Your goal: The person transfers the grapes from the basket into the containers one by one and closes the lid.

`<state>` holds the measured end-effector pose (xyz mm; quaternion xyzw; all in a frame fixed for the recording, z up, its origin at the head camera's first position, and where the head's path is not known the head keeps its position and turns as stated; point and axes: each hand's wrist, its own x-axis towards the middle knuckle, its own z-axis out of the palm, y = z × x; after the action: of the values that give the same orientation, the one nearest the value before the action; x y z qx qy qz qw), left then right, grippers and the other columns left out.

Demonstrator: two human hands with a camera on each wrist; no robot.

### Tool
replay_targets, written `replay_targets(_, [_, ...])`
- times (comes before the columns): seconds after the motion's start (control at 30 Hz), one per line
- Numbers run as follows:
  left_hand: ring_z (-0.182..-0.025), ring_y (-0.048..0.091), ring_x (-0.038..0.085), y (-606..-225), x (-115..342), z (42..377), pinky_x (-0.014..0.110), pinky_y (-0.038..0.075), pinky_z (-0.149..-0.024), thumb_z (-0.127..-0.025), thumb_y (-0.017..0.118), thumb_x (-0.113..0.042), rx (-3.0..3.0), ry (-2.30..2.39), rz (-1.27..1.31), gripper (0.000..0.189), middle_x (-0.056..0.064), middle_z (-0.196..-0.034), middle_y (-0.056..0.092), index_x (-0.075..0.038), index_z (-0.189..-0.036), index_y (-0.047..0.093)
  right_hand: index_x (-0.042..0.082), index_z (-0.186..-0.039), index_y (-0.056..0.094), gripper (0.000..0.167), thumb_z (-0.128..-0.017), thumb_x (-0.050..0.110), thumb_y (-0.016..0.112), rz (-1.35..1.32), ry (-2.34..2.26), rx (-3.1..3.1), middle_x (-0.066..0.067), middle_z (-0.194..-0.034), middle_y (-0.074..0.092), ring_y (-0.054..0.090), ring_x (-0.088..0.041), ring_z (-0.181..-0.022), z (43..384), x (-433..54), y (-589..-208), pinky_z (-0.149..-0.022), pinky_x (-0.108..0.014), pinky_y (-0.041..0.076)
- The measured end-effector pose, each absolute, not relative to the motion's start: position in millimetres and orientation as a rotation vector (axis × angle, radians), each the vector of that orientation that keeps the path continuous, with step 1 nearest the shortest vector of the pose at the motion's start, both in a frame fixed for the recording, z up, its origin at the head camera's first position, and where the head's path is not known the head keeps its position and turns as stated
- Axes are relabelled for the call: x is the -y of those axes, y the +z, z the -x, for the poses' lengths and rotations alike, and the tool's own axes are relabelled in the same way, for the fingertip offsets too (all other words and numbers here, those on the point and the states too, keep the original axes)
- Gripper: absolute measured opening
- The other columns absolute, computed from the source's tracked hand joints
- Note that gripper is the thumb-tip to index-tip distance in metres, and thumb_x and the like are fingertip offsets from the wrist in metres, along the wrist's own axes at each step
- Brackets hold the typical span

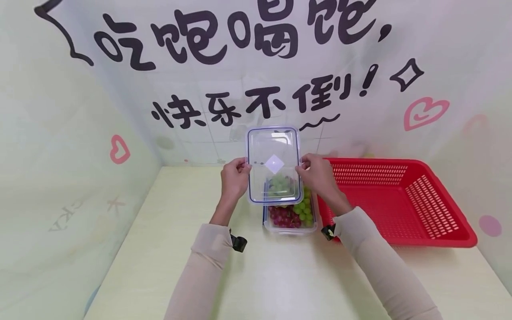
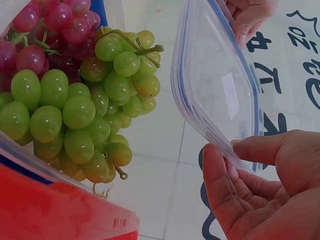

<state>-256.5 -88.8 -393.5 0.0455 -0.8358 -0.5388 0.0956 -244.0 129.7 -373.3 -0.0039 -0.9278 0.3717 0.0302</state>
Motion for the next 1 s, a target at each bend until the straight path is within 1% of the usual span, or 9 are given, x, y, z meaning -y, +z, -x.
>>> replay_targets(0.23, [-0.089,0.057,0.024,-393,82,259,0.030,0.051,-0.076,-0.099,0.060,-0.009,2.483,-1.601,-0.141,0.030,0.015,-0.103,0.066,0.000,-0.126,0.065,0.000,-0.124,0.062,0.033,-0.097,0.019,0.061,0.001,1.098,2.828,-0.017,-0.103,0.067,0.061,-0.027,-0.080,242,-134,-372,-0.057,-0.024,0.048])
replay_targets(0.43, [-0.088,0.057,0.022,-392,78,261,0.029,0.050,-0.075,-0.098,0.061,-0.009,2.466,-1.596,-0.112,0.027,0.014,-0.101,0.066,0.001,-0.123,0.067,0.001,-0.125,0.062,0.034,-0.096,0.019,0.063,0.012,1.078,2.811,-0.016,-0.103,0.068,0.060,-0.026,-0.081,243,-137,-372,-0.060,-0.024,0.049])
replay_targets(0.67, [-0.089,0.058,0.023,-390,75,262,0.031,0.050,-0.078,-0.097,0.061,-0.007,2.401,-1.601,-0.088,0.027,0.014,-0.100,0.066,0.002,-0.122,0.067,0.002,-0.123,0.063,0.033,-0.096,0.020,0.065,0.027,1.157,2.742,-0.016,-0.102,0.066,0.060,-0.026,-0.081,243,-141,-371,-0.059,-0.025,0.050])
replay_targets(0.87, [-0.091,0.059,0.023,-386,72,262,0.032,0.050,-0.079,-0.097,0.061,-0.007,2.353,-1.613,-0.083,0.025,0.013,-0.100,0.067,0.000,-0.121,0.068,0.001,-0.124,0.063,0.033,-0.096,0.018,0.066,0.020,1.196,2.670,-0.017,-0.103,0.067,0.062,-0.028,-0.085,241,-143,-366,-0.064,-0.029,0.055])
replay_targets(1.0, [-0.092,0.060,0.024,-382,71,259,0.033,0.050,-0.080,-0.096,0.062,-0.007,2.317,-1.617,-0.069,0.024,0.013,-0.099,0.067,0.001,-0.118,0.068,0.001,-0.124,0.063,0.033,-0.096,0.018,0.066,0.017,1.200,2.643,-0.017,-0.104,0.067,0.063,-0.029,-0.086,239,-143,-365,-0.069,-0.033,0.058])
